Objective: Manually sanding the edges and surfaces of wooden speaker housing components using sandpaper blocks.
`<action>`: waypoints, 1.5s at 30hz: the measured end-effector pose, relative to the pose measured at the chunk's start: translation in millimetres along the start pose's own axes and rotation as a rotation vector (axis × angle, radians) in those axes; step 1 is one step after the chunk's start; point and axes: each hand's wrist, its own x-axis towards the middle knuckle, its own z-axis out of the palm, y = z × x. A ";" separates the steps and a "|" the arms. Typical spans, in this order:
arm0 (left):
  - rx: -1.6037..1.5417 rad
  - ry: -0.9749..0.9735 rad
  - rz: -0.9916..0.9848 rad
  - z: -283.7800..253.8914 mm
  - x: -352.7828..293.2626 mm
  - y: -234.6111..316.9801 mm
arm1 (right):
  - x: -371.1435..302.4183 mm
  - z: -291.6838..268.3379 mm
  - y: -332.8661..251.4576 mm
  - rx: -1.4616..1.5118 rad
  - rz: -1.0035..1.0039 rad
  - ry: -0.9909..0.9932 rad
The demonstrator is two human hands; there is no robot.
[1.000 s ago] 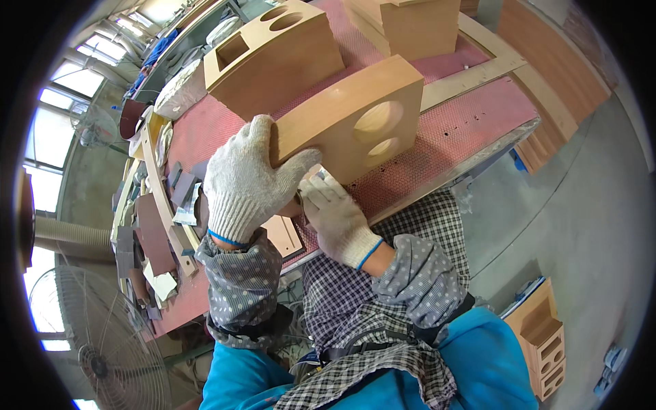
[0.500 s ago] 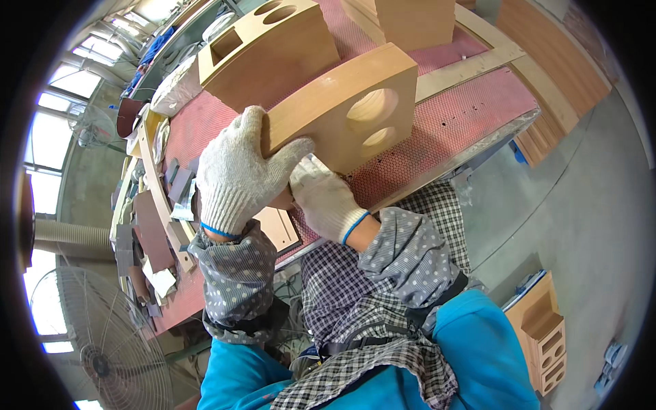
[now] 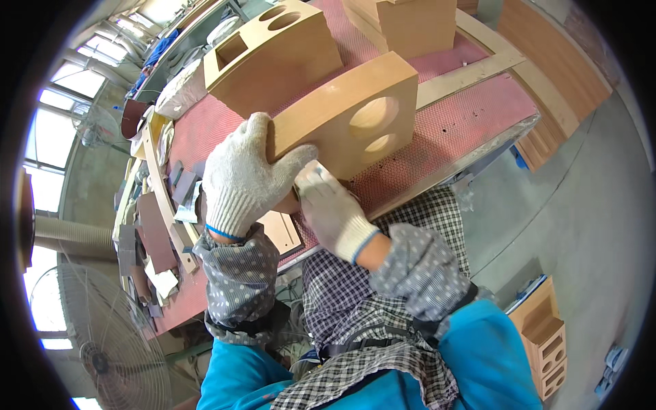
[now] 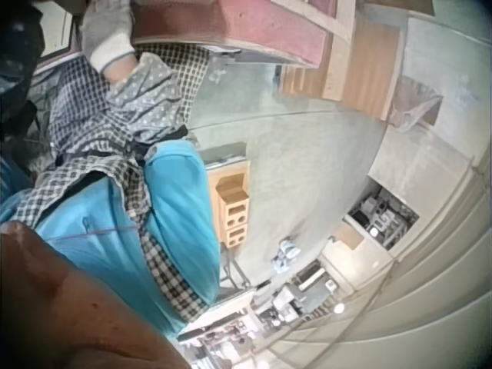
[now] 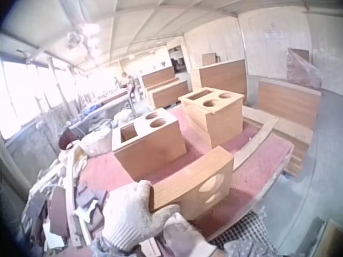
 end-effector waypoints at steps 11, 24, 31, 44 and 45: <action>-0.024 0.046 0.031 1.0 -4.8 -1.4 | -0.7 -6.6 -7.3 0.069 0.021 -0.032; -0.012 0.034 0.024 0.6 -2.5 3.6 | -10.1 -6.9 -8.7 -0.021 -0.032 -0.007; -0.017 -0.004 -0.018 -3.1 -3.9 -1.7 | 38.3 -32.2 -6.8 0.298 0.227 -0.607; -0.039 -0.040 -0.041 -6.3 -2.8 -1.1 | 22.8 -22.4 -10.0 0.174 0.115 -0.434; -0.038 -0.004 -0.007 -3.0 -1.2 0.7 | 5.4 -16.6 -8.2 0.064 0.008 -0.104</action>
